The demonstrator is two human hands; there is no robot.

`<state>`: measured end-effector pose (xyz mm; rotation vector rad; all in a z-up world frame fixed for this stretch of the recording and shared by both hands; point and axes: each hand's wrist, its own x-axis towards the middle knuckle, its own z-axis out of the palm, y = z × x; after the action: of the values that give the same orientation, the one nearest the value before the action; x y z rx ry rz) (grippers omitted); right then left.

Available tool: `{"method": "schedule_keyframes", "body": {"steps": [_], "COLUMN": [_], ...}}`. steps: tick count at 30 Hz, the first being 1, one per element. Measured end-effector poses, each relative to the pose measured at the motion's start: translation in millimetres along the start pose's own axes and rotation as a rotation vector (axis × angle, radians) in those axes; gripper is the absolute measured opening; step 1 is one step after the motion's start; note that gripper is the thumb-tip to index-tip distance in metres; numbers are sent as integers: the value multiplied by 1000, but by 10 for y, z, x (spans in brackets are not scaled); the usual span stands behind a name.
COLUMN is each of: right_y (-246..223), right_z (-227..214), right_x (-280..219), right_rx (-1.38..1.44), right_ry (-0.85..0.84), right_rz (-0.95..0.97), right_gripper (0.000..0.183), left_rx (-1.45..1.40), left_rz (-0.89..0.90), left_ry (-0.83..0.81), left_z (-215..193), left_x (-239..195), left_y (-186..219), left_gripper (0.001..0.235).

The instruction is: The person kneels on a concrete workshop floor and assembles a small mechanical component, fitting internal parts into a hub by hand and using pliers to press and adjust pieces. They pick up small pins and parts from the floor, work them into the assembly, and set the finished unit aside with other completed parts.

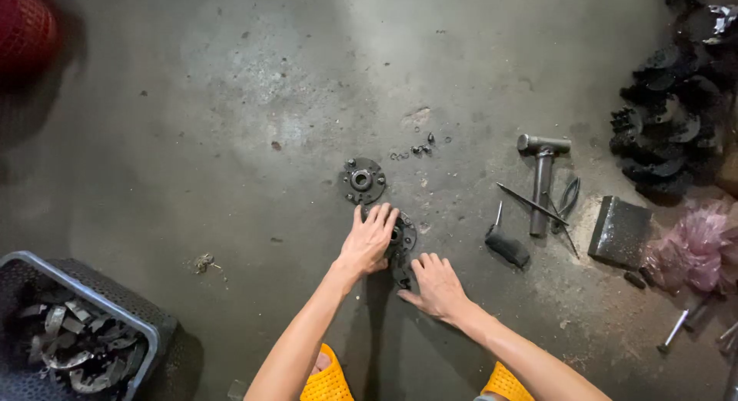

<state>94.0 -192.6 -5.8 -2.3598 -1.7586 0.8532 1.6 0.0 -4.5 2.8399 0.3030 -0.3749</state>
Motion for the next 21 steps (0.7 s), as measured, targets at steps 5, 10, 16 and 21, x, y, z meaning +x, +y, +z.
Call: {"method": "schedule_keyframes", "body": {"steps": [5, 10, 16, 21], "right_y": [88, 669, 835, 737], "right_z": [-70, -365, -11, 260], "right_x": [50, 140, 352, 580], "right_rx": [-101, -327, 228, 699], "right_ry": [59, 351, 338, 245], "right_rz": [6, 191, 250, 222], "right_gripper": [57, 26, 28, 39], "left_rx": [-67, -67, -166, -127], "left_rz": [-139, -173, -200, -38], "left_ry": [32, 144, 93, 100], "left_z": [82, 196, 41, 145], "left_x": [-97, -135, -107, -62], "left_y": [117, 155, 98, 28], "left_gripper": [120, 121, 126, 122]}}
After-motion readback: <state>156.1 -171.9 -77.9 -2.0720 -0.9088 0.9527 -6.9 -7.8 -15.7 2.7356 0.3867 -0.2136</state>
